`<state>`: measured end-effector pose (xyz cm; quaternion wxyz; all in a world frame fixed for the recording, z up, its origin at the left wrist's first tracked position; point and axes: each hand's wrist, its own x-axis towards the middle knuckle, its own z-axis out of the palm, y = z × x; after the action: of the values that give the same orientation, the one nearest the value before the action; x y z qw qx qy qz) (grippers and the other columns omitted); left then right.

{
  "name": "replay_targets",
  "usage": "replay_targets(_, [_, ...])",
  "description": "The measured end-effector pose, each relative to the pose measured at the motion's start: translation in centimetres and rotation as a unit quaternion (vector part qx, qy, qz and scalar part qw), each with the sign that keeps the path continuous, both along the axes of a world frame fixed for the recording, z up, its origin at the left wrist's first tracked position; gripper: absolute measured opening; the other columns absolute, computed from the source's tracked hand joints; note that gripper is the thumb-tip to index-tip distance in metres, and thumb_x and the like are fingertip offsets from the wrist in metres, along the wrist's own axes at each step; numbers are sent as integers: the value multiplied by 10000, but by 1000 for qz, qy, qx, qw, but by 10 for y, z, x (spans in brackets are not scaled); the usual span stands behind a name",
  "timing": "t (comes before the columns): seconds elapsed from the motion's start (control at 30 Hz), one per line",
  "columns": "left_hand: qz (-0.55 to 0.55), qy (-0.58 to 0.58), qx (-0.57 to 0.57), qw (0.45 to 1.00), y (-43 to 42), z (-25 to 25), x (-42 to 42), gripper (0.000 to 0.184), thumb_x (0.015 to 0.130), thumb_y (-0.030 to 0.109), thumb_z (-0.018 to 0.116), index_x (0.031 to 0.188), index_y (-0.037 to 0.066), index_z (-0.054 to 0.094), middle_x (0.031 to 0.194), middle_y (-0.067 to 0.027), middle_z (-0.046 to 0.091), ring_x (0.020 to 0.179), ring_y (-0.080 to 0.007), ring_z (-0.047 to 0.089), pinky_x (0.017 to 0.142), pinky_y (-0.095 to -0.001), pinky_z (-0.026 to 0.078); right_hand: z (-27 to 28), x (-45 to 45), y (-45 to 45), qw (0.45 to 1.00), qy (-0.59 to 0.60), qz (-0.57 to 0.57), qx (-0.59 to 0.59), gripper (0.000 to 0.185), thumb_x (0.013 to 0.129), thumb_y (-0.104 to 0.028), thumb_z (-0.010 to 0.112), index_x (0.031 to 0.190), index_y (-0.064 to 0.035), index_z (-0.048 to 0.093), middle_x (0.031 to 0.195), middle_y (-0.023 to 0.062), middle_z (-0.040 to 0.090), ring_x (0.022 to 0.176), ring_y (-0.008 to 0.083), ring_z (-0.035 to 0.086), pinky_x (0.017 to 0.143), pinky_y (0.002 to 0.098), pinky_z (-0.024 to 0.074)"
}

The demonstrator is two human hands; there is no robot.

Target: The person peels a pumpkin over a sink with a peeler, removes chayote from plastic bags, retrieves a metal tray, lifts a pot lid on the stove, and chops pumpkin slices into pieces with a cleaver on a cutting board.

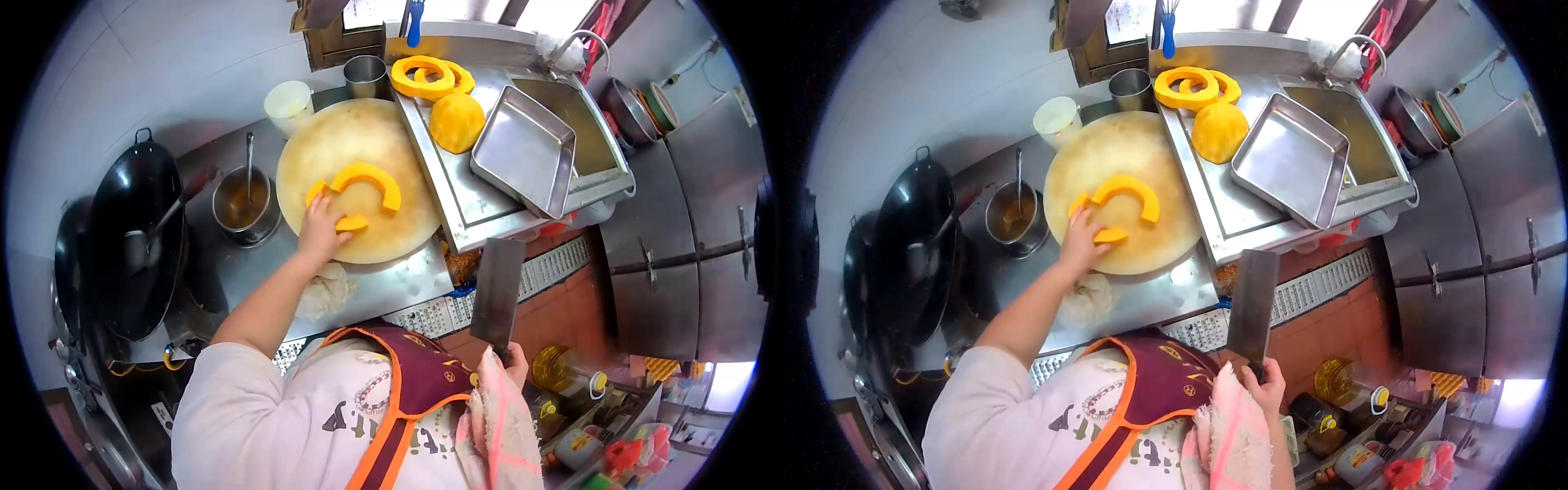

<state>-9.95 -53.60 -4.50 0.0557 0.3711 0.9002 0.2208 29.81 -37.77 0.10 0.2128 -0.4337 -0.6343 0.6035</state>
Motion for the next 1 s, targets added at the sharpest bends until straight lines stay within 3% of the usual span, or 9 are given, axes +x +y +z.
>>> replay_targets(0.17, [90,13,121,988,38,-16,-53,358,641,111,710,973,22,610,1214,-195,464,1142,-345,434,977,-371,357,19,-31,43,996,-13,89,-5,180,794,-42,641,931,12,537,722,4,579,617,39,516,551,186,415])
replay_targets(0.27, [126,49,176,975,69,-12,-73,372,675,116,697,1016,18,583,1213,-178,463,1147,-333,416,963,-387,359,22,-59,78,988,0,151,16,151,804,-54,629,907,1,533,700,15,588,612,49,528,550,194,421])
replay_targets(0.37, [59,207,105,971,101,16,-64,371,702,138,665,1033,17,549,1142,-173,504,1111,-316,445,909,-397,392,13,-80,124,971,-25,228,65,142,805,-57,618,895,-3,524,668,20,581,582,50,526,533,195,417])
replay_targets(0.47, [163,58,-47,984,134,38,-27,359,710,160,644,1022,32,520,1017,-162,552,1005,-307,503,829,-412,416,36,-124,153,962,-1,260,-88,150,808,-69,616,900,-1,519,646,13,568,559,54,520,513,204,411])
replay_targets(0.57, [182,-24,-129,974,140,28,-9,414,693,182,649,1050,25,513,955,-187,574,913,-324,536,778,-425,430,39,-154,178,948,-30,317,-30,147,819,-80,604,904,-1,513,621,7,552,530,52,501,481,211,394])
replay_targets(0.67, [162,5,-73,984,130,17,-1,366,687,152,640,1016,31,534,897,-183,589,877,-324,551,793,-417,422,36,-176,193,938,-22,342,-62,142,826,-88,598,892,-3,505,624,5,547,522,50,492,476,209,385])
replay_targets(0.77, [80,2,-108,991,108,17,13,351,680,110,625,1018,54,554,921,-149,589,927,-293,541,876,-430,389,34,-190,197,929,-6,357,-102,138,827,-87,599,881,-7,500,662,15,565,548,49,497,499,207,387])
replay_targets(0.9, [16,49,-105,993,66,22,47,349,662,70,617,1008,102,588,934,-79,584,985,-251,517,966,-476,315,17,-197,194,911,-1,412,32,167,817,-94,617,895,-1,502,678,22,578,596,63,486,532,224,398])
replay_targets(1.0, [32,33,-100,994,43,24,66,351,652,62,624,996,121,601,969,-61,569,1010,-238,505,981,-490,296,15,-203,182,886,-11,462,49,183,813,-103,623,924,-13,508,650,44,560,592,72,474,535,230,398])
